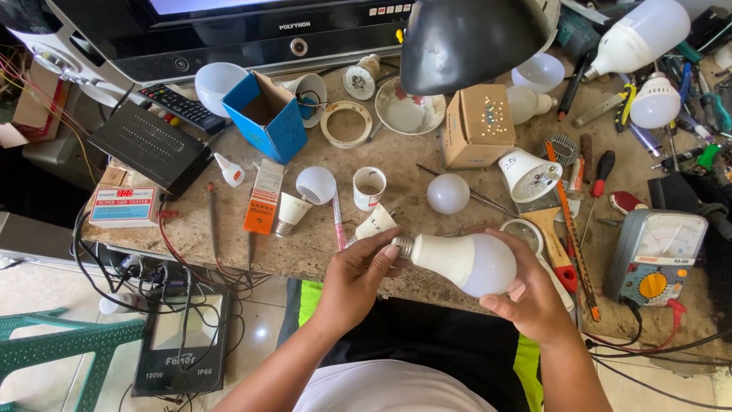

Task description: Assembling LED light bulbs by applying sealant to the base and testing them for functionality.

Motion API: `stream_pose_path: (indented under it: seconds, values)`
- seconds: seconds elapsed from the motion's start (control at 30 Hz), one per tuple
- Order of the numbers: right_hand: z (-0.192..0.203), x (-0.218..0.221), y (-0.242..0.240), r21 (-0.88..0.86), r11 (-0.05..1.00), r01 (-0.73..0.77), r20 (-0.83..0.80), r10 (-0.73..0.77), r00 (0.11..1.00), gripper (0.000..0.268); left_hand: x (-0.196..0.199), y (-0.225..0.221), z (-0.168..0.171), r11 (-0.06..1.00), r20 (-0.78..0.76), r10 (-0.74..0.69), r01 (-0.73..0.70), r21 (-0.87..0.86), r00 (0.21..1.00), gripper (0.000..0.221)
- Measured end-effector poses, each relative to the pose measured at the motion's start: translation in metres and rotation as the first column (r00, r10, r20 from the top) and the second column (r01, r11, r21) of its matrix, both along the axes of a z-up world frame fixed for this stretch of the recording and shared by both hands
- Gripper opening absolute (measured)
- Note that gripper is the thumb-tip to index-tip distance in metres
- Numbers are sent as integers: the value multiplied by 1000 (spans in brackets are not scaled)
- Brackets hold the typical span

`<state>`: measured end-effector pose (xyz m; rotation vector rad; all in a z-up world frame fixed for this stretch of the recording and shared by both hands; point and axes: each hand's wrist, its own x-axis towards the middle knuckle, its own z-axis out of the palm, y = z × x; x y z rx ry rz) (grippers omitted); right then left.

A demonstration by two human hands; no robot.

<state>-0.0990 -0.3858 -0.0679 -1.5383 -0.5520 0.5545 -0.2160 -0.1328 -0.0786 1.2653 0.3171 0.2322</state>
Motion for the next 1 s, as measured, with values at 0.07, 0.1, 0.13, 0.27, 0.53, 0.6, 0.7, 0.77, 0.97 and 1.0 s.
stream_pose_path:
  seconds: [0.07, 0.1, 0.13, 0.27, 0.53, 0.6, 0.7, 0.77, 0.97, 1.0]
  values:
    - [0, -1, 1, 5, 1000, 2, -8, -2, 1000, 92, 1, 1, 0, 1000, -8, -3, 3, -24, 1000, 41]
    - [0, -1, 1, 9, 1000, 3, -15, -3, 1000, 90, 2, 1, -1, 999, -16, -5, 5, -50, 1000, 41]
    - [-2, -1, -1, 10, 1000, 4, -16, -4, 1000, 90, 2, 1, 3, 999, -17, -7, 6, -49, 1000, 41]
    - [-9, 1, -7, -24, 1000, 19, -120, -22, 992, 103, 5, 1, 10, 997, -45, -26, 23, -71, 999, 40]
    - [-17, -4, -8, -95, 987, 132, -185, -148, 972, 110, 5, -2, 7, 980, -44, -62, 53, -192, 997, 34]
    - [-18, -10, -9, -1, 991, 131, -113, -130, 985, 101, 6, -4, 6, 982, -79, -25, 10, -187, 997, 35]
    - [-26, -10, -13, -27, 987, 156, -150, -158, 976, 99, 6, -6, 8, 986, -147, -17, -8, -166, 989, 31]
    - [-26, -11, -18, -52, 987, 153, -109, -158, 981, 97, 7, -8, 11, 989, -177, -31, 4, -149, 984, 31]
    - [-20, -12, -17, 58, 995, 84, -134, -75, 988, 93, 10, -9, 14, 993, -214, -22, -3, -115, 976, 30]
    - [-17, -13, -14, 155, 986, 57, -174, -30, 984, 92, 10, -9, 14, 993, -206, -24, 0, -115, 978, 29]
